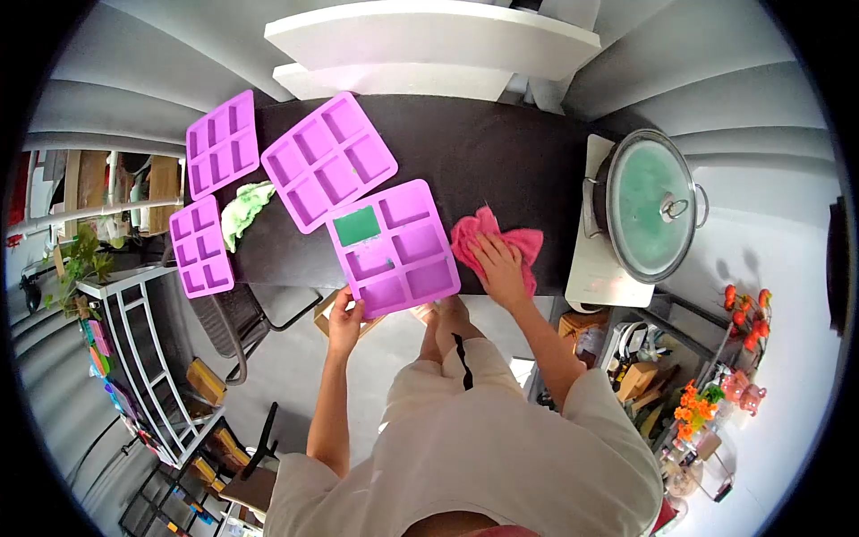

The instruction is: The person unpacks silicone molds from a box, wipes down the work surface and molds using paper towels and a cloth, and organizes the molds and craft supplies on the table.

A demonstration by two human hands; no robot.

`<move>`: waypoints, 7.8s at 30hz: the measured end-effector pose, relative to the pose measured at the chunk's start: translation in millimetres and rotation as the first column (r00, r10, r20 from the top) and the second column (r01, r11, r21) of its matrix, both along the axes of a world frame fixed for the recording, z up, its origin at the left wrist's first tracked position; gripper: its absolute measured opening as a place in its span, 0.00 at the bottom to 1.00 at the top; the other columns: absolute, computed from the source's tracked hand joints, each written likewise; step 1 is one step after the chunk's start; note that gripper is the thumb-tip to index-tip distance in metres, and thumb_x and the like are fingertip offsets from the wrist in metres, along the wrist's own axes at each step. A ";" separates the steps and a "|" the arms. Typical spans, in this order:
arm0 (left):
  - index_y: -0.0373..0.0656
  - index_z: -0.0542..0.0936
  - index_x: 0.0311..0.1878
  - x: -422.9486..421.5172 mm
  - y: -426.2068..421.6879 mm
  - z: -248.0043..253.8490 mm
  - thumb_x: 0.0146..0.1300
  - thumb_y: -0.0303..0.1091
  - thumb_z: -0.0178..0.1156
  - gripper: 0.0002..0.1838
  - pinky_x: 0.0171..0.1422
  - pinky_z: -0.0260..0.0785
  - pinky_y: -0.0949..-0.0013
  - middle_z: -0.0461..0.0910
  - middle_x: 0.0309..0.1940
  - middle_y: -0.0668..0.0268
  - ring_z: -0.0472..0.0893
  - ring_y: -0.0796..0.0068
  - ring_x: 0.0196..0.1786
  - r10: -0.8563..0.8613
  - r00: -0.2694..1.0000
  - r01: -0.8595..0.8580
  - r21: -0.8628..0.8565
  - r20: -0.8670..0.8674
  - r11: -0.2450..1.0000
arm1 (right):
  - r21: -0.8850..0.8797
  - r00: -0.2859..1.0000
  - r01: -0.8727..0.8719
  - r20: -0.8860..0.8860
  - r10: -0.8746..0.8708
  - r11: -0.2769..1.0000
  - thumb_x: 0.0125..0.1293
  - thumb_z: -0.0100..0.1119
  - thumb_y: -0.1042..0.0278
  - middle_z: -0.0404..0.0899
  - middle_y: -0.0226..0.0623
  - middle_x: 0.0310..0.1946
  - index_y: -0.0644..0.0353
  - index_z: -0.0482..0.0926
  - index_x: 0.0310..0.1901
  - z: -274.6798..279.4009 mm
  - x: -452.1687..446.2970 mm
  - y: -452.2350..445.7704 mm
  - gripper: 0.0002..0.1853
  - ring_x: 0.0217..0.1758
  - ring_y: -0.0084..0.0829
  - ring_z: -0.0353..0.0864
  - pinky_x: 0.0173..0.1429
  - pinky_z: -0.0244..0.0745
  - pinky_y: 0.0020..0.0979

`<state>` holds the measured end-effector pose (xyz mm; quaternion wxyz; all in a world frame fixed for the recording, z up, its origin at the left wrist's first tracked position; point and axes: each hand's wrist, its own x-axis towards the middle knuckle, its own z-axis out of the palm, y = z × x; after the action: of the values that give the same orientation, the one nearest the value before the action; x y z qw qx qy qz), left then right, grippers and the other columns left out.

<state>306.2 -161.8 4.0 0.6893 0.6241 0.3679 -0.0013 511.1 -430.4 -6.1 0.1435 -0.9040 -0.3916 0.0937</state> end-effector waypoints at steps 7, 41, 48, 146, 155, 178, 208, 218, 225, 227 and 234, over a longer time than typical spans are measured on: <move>0.40 0.72 0.53 32.4 -24.9 -9.3 0.68 0.23 0.49 0.12 0.33 0.72 0.75 0.78 0.33 0.68 0.78 0.80 0.31 -0.157 0.986 0.158 -0.010 0.047 0.987 | -0.072 0.951 0.308 0.012 -0.308 0.949 0.52 0.61 0.69 0.64 0.30 0.65 0.49 0.68 0.62 -15.9 -53.8 -62.4 0.32 0.67 0.34 0.60 0.64 0.52 0.48; 0.35 0.75 0.41 169.1 31.5 -31.0 0.69 0.32 0.51 0.09 0.45 0.77 0.66 0.78 0.33 0.58 0.80 0.64 0.37 0.823 0.565 -0.635 -0.605 0.060 0.480 | -0.045 0.898 0.410 0.197 -0.394 0.911 0.61 0.57 0.59 0.65 0.37 0.63 0.52 0.67 0.63 -20.4 -5.7 24.2 0.27 0.65 0.40 0.62 0.61 0.53 0.52; 0.44 0.77 0.39 210.8 -27.9 -27.3 0.64 0.37 0.60 0.07 0.21 0.62 0.78 0.79 0.24 0.63 0.74 0.77 0.22 0.753 0.614 -0.572 -0.791 -0.237 0.217 | -0.120 0.952 0.286 0.150 -0.267 0.951 0.60 0.58 0.58 0.61 0.37 0.67 0.51 0.66 0.64 -30.3 -60.4 30.1 0.30 0.66 0.44 0.60 0.62 0.52 0.55; 0.53 0.74 0.54 -151.4 245.7 -723.0 0.48 0.30 0.64 0.26 0.56 0.72 0.54 0.58 0.67 0.53 0.71 0.47 0.58 0.553 0.711 -0.160 0.666 -0.434 0.728 | -0.603 0.733 -0.470 0.140 0.665 0.645 0.62 0.58 0.57 0.76 0.47 0.49 0.65 0.74 0.53 -730.3 173.2 667.2 0.23 0.53 0.42 0.76 0.57 0.71 0.39; 0.54 0.74 0.54 -151.1 243.6 -725.8 0.48 0.28 0.63 0.26 0.56 0.72 0.54 0.57 0.67 0.51 0.71 0.48 0.57 0.576 0.708 -0.193 0.672 -0.409 0.715 | -0.230 0.623 -0.712 0.229 0.748 0.664 0.62 0.54 0.56 0.62 0.48 0.66 0.59 0.66 0.64 -777.9 186.2 684.8 0.29 0.69 0.47 0.62 0.69 0.60 0.40; 0.43 0.75 0.55 -194.3 249.0 -655.7 0.48 0.44 0.66 0.29 0.60 0.67 0.58 0.74 0.51 0.48 0.73 0.50 0.56 0.400 0.862 -0.215 0.488 -0.312 0.846 | 0.009 0.761 0.296 -0.607 -0.230 0.955 0.45 0.64 0.70 0.76 0.36 0.26 0.62 0.73 0.36 -700.4 -156.2 536.2 0.15 0.28 0.33 0.76 0.34 0.71 0.36; 0.42 0.61 0.67 -155.8 120.0 -14.7 0.60 0.30 0.63 0.33 0.52 0.73 0.69 0.74 0.52 0.59 0.77 0.70 0.50 0.712 0.688 -0.652 -0.310 0.142 0.692 | 0.626 0.924 0.117 -0.353 0.146 0.771 0.51 0.69 0.72 0.79 0.42 0.38 0.61 0.74 0.46 -5.0 -104.4 378.5 0.21 0.40 0.38 0.80 0.46 0.72 0.35; 0.40 0.62 0.67 -73.2 179.6 34.7 0.50 0.40 0.70 0.42 0.59 0.69 0.62 0.74 0.53 0.51 0.75 0.59 0.56 0.316 0.947 -0.202 0.678 -0.047 0.707 | 0.536 0.857 0.095 -0.473 0.204 0.839 0.46 0.74 0.71 0.73 0.46 0.55 0.59 0.63 0.63 -3.6 -67.8 378.1 0.41 0.58 0.39 0.75 0.57 0.72 0.37; 0.44 0.59 0.69 15.8 240.5 59.2 0.44 0.40 0.70 0.47 0.61 0.68 0.58 0.54 0.70 0.47 0.71 0.49 0.62 0.158 0.966 0.062 0.774 -0.205 0.631 | 0.597 0.841 0.067 -0.465 0.277 0.799 0.45 0.50 0.89 0.62 0.45 0.63 0.59 0.59 0.65 31.3 -41.4 370.8 0.39 0.67 0.43 0.62 0.66 0.63 0.35; 0.48 0.57 0.71 31.9 255.9 59.3 0.43 0.42 0.69 0.50 0.63 0.67 0.58 0.51 0.71 0.49 0.70 0.50 0.63 0.081 0.953 0.173 0.746 -0.291 0.643 | 0.615 0.927 -0.062 -0.256 0.273 0.786 0.45 0.48 0.91 0.65 0.47 0.60 0.61 0.65 0.61 35.0 -18.7 384.4 0.35 0.65 0.46 0.64 0.67 0.61 0.39; 0.41 0.56 0.70 36.5 249.4 40.9 0.44 0.40 0.69 0.49 0.67 0.62 0.60 0.55 0.69 0.44 0.64 0.48 0.67 0.113 0.967 0.109 0.774 -0.227 0.624 | 0.221 0.901 -0.433 0.123 0.416 0.874 0.53 0.66 0.63 0.56 0.48 0.67 0.60 0.64 0.63 4.1 54.4 481.4 0.35 0.69 0.49 0.57 0.67 0.59 0.47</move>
<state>342.8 87.6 45.0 0.2974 0.8548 0.4178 0.0793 565.5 51.0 -2.0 0.2148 -0.7744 -0.5936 0.0420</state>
